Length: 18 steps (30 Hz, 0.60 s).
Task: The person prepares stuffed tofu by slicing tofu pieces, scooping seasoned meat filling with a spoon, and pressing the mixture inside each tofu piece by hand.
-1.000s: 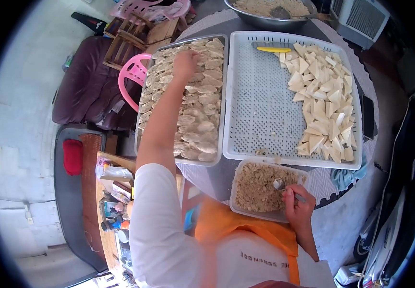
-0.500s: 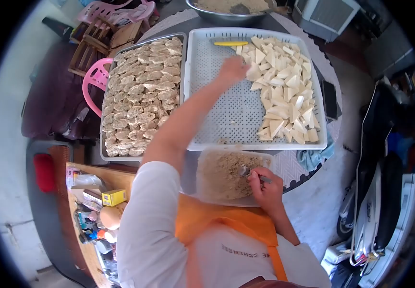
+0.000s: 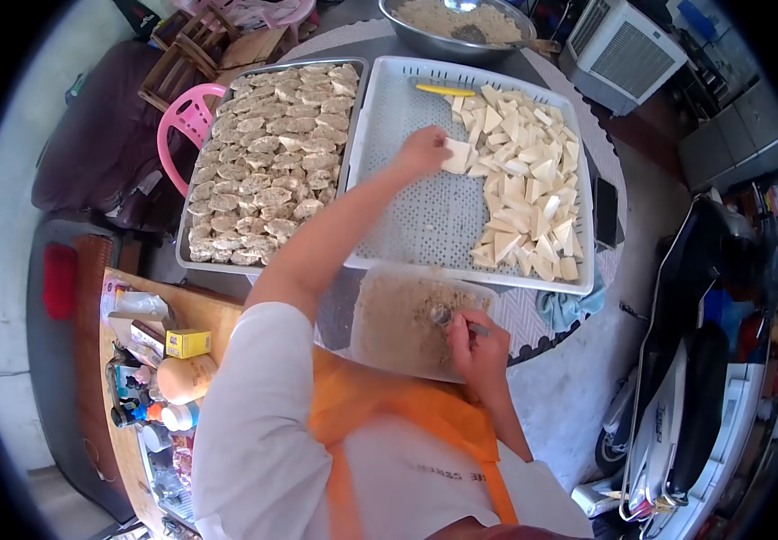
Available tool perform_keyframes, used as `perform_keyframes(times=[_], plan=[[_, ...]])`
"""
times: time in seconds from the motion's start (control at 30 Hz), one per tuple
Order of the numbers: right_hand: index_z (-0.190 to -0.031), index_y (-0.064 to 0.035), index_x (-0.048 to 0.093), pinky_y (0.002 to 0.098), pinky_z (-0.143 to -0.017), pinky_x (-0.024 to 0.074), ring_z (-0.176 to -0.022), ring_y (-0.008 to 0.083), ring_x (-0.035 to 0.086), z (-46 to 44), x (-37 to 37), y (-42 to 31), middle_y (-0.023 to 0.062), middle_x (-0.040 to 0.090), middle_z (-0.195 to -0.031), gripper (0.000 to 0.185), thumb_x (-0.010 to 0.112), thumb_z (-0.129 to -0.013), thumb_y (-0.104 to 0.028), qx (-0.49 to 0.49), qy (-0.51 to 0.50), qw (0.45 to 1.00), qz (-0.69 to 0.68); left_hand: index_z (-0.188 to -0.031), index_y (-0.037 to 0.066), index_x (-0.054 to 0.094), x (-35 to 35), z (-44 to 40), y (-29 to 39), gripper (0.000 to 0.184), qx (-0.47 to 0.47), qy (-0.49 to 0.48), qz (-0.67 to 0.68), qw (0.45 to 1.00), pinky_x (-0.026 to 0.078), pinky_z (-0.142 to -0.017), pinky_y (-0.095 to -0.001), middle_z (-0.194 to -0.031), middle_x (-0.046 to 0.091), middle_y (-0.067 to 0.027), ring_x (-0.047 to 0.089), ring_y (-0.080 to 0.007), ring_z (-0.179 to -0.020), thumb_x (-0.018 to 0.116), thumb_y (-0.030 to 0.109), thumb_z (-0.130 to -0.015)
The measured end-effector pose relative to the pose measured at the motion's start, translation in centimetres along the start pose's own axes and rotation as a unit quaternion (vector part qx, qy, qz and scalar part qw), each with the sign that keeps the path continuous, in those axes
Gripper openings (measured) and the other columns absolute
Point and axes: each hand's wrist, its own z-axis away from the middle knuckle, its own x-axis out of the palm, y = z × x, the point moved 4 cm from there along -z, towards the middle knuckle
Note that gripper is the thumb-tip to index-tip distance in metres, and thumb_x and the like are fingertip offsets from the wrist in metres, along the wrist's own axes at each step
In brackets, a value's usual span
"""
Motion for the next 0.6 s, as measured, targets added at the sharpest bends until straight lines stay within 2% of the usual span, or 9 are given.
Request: perform_keyframes(times=[0.07, 0.1, 0.2, 0.23, 0.33, 0.37, 0.47, 0.6], plan=[[-0.087, 0.0018, 0.061, 0.0221, -0.051, 0.0476, -0.055, 0.0085, 0.06, 0.1, 0.1, 0.2, 0.0053, 0.062, -0.062, 0.011, 0.057, -0.09, -0.007, 0.008, 0.006, 1.0, 0.004, -0.102, 0.005, 0.058, -1.1, 2.7, -0.8, 0.02, -0.071, -0.052, 0.166, 0.982, 0.048, -0.073, -0.0329, -0.095, 0.062, -0.007, 0.061, -0.0199, -0.088, 0.061, 0.012, -0.083], [-0.084, -0.0006, 0.064, 0.033, -0.052, 0.0498, -0.055, 0.0273, 0.064, 0.1, 0.2, 0.5, 0.0146, 0.063, -0.063, 0.006, 0.063, -0.082, -0.006, 0.035, 0.026, 0.999, -0.029, -0.104, 0.004, 0.058, -1.5, 3.8, -1.3, 0.021, -0.089, -0.064, 0.226, 0.968, 0.049, -0.073, -0.0317, -0.097, 0.061, -0.006, 0.061, -0.0181, -0.089, 0.061, 0.012, -0.084], [-0.088, 0.002, 0.061, 0.0222, -0.05, 0.049, -0.055, 0.0094, 0.061, 0.0, 0.2, 0.0, 0.0067, 0.063, -0.065, 0.01, 0.056, -0.089, -0.006, -0.004, 0.003, 1.0, 0.016, -0.11, 0.003, 0.055, -2.4, 7.8, -0.9, 0.025, -0.095, -0.076, 0.348, 0.93, 0.051, -0.075, -0.0307, -0.103, 0.06, -0.0053, 0.061, -0.0167, -0.091, 0.059, 0.012, -0.087], [-0.089, 0.0022, 0.061, 0.0228, -0.05, 0.0496, -0.056, 0.01, 0.062, 0.0, 0.2, 0.1, 0.0077, 0.064, -0.066, 0.009, 0.056, -0.089, -0.005, -0.006, -0.005, 1.0, 0.017, -0.113, 0.003, 0.054, -2.7, 9.1, -0.5, 0.027, -0.089, -0.077, 0.38, 0.918, 0.052, -0.076, -0.0308, -0.105, 0.06, -0.0054, 0.062, -0.0169, -0.091, 0.059, 0.011, -0.088], [-0.083, -0.0013, 0.063, 0.0312, -0.049, 0.0485, -0.052, 0.0238, 0.063, -0.2, 0.4, 0.0, 0.0129, 0.063, -0.062, 0.006, 0.062, -0.083, -0.007, 0.017, 0.017, 1.0, -0.011, -0.12, -0.001, 0.049, -2.7, 11.2, -0.2, 0.037, -0.105, -0.098, 0.425, 0.894, 0.05, -0.082, -0.032, -0.111, 0.059, -0.0105, 0.061, -0.0193, -0.097, 0.061, 0.008, -0.086], [-0.083, -0.0019, 0.062, 0.0308, -0.049, 0.0482, -0.052, 0.0238, 0.063, -0.2, 0.4, 0.0, 0.0126, 0.062, -0.062, 0.006, 0.062, -0.083, -0.008, 0.008, 0.016, 1.0, -0.004, -0.119, -0.001, 0.049, -2.7, 11.7, 0.1, 0.036, -0.097, -0.095, 0.42, 0.897, 0.05, -0.081, -0.032, -0.111, 0.059, -0.0108, 0.061, -0.0193, -0.097, 0.061, 0.008, -0.086], [-0.089, 0.002, 0.061, 0.0228, -0.052, 0.0497, -0.056, 0.0102, 0.063, -0.1, 0.5, 0.0, 0.008, 0.064, -0.065, 0.007, 0.056, -0.088, -0.003, 0.003, -0.019, 1.0, 0.022, -0.116, -0.002, 0.052, -2.5, 12.3, 0.6, 0.034, -0.079, -0.086, 0.398, 0.91, 0.051, -0.078, -0.0314, -0.108, 0.061, -0.0111, 0.062, -0.0189, -0.096, 0.063, 0.007, -0.085], [-0.087, 0.0015, 0.061, 0.0232, -0.052, 0.0496, -0.056, 0.0113, 0.063, -0.2, 0.2, -0.6, 0.0075, 0.064, -0.064, 0.007, 0.056, -0.088, -0.004, 0.005, -0.014, 0.999, 0.033, -0.109, -0.002, 0.056, -2.3, 12.2, 1.3, 0.028, -0.065, -0.069, 0.354, 0.93, 0.052, -0.072, -0.0298, -0.098, 0.064, -0.0096, 0.063, -0.0174, -0.087, 0.065, 0.006, -0.084]])
